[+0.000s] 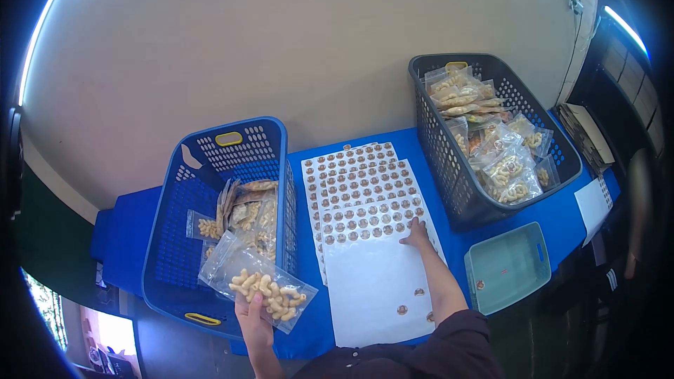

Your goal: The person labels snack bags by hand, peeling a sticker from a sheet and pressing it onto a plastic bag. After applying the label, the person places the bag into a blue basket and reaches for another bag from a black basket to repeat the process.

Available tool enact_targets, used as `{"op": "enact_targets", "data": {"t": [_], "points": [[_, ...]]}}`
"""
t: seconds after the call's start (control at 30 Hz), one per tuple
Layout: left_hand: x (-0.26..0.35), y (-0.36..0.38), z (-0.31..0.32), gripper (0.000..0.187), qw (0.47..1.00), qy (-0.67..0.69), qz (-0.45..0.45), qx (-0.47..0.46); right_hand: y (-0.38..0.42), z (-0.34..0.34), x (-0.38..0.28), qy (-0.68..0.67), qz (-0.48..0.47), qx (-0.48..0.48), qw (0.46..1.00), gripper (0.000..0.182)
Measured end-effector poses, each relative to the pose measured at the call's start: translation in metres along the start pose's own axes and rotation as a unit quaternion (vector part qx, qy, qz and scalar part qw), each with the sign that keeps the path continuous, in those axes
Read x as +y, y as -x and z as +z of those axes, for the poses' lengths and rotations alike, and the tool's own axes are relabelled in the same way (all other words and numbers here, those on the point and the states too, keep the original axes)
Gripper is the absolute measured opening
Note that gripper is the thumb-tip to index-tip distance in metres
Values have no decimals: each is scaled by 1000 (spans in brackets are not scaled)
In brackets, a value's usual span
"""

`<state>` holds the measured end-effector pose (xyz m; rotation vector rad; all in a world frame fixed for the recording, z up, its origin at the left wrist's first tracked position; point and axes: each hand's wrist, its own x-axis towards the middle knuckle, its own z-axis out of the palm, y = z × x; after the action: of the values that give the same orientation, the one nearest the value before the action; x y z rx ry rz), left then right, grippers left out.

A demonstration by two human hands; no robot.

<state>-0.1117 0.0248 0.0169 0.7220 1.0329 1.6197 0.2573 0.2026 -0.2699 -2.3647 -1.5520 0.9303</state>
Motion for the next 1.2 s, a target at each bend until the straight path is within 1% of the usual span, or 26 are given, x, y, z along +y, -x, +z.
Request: {"op": "enact_targets", "data": {"t": [0.03,0.13,0.23,0.33,0.37,0.47,0.6,0.7,0.8,0.9,1.1,1.2], "points": [[0,0,1,47,1000,-2,-1,0,-1,1,1,3,-11,9,1000,87],[0,-1,2,47,1000,-9,-5,4,1,3,3,-24,-19,15,999,89],[1,0,4,47,999,-11,-15,26,7,3,-1,-23,-5,50,998,93],[2,0,8,47,999,-7,-8,31,12,-7,-7,-16,-7,4,1000,99],[0,0,5,49,1000,-6,-9,25,8,-6,-6,5,-6,-7,1000,99],[-2,-2,4,50,1000,-14,12,17,6,-6,0,17,-42,-8,999,99],[-2,-2,4,51,1000,-24,13,10,6,-15,-6,20,-40,-45,998,98],[-3,-1,1,50,999,-28,16,27,6,-18,-8,29,-29,-64,997,95],[-4,-1,0,49,999,-20,21,18,25,-20,-11,-11,-63,12,998,90],[-3,-1,3,49,999,-23,25,31,29,-16,-6,9,-64,22,998,94],[-5,-4,7,47,999,-26,12,19,29,-15,-1,0,-80,34,996,90],[-5,-3,9,47,999,-22,10,46,20,-15,2,14,-75,-6,997,90]]}}
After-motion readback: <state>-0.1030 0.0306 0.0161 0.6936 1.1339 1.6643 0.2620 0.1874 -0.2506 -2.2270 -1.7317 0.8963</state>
